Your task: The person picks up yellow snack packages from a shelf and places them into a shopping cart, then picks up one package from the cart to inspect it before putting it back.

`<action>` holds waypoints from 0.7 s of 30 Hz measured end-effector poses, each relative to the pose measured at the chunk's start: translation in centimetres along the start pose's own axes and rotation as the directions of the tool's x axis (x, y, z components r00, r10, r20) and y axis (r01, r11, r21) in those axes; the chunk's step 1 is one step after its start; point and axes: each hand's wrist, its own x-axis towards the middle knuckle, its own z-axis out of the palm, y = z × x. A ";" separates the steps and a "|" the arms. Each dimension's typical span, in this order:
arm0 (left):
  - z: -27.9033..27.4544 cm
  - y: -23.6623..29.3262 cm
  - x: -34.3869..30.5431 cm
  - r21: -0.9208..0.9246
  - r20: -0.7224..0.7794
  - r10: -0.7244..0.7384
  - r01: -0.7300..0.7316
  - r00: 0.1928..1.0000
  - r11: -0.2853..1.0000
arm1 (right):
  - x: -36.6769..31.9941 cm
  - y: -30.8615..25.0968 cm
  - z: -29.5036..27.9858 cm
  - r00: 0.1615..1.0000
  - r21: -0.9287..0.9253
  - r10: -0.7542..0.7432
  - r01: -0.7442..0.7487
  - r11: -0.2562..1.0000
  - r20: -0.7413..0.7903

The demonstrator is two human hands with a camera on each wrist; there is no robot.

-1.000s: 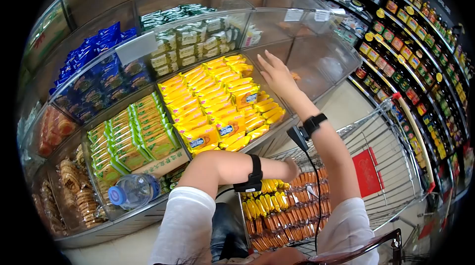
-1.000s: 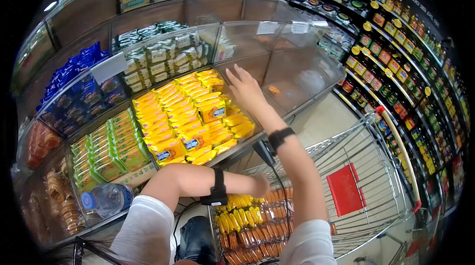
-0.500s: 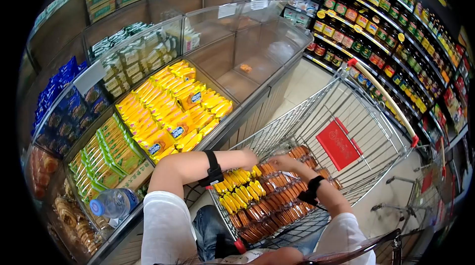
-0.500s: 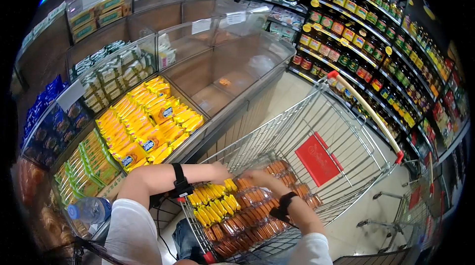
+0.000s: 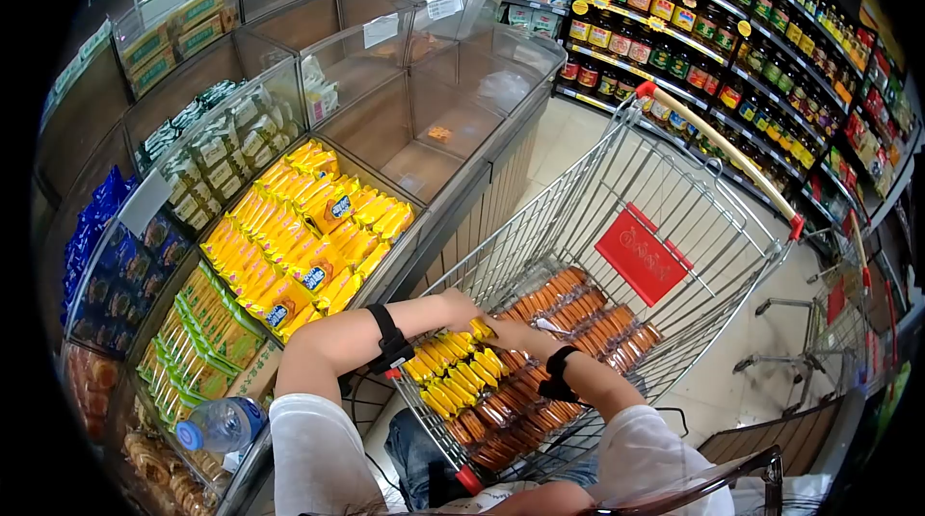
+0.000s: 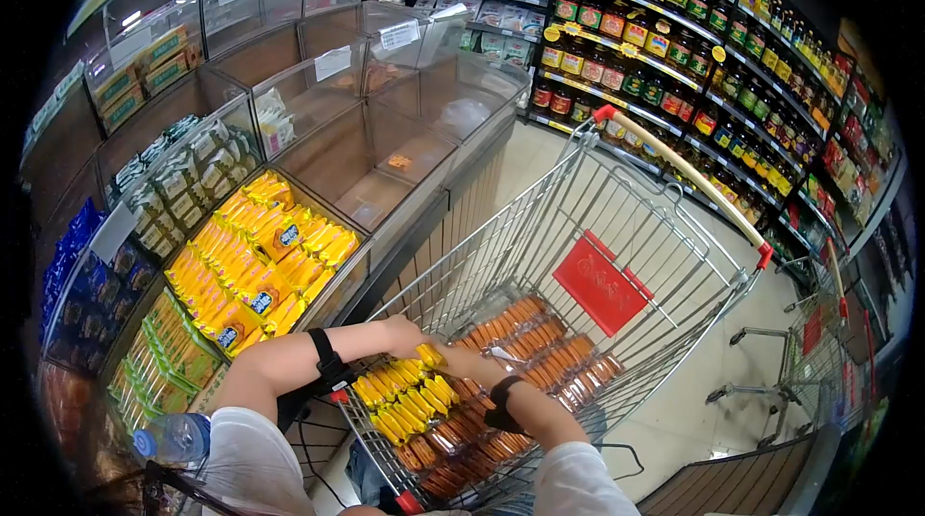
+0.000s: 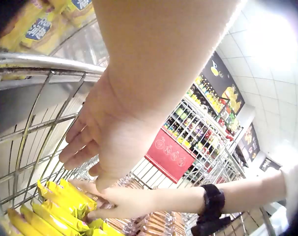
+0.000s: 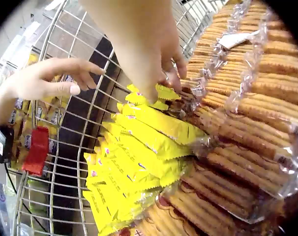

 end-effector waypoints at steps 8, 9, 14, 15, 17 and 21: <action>-0.4 -0.1 -0.4 -0.104 -0.103 -0.041 0.030 0.994 0.994 | -1.8 -3.0 -7.0 0.983 -0.194 0.176 -0.163 0.967 0.054; -0.1 -0.2 -0.3 -0.161 -0.252 -0.050 0.009 0.966 0.987 | -1.8 -2.6 -8.0 0.983 -0.192 0.178 -0.165 0.967 0.053; -3.0 0.9 -1.4 -0.282 -0.570 -0.038 -0.152 0.821 0.947 | -6.0 -4.4 -14.0 0.980 0.301 0.196 -0.180 0.936 -0.024; -3.1 0.9 -1.2 -0.307 -0.675 -0.024 -0.252 0.737 0.918 | -7.1 -5.0 -14.4 0.980 0.302 0.198 -0.181 0.936 -0.026; -4.1 1.2 -1.6 -0.293 -0.692 -0.003 -0.278 0.722 0.915 | -8.8 -5.5 -14.5 0.969 0.639 0.239 -0.145 0.755 -0.064; -4.5 1.7 -2.0 -0.281 -0.739 0.035 -0.355 0.673 0.892 | -9.8 -3.7 -11.4 0.936 0.857 0.324 -0.050 0.513 -0.139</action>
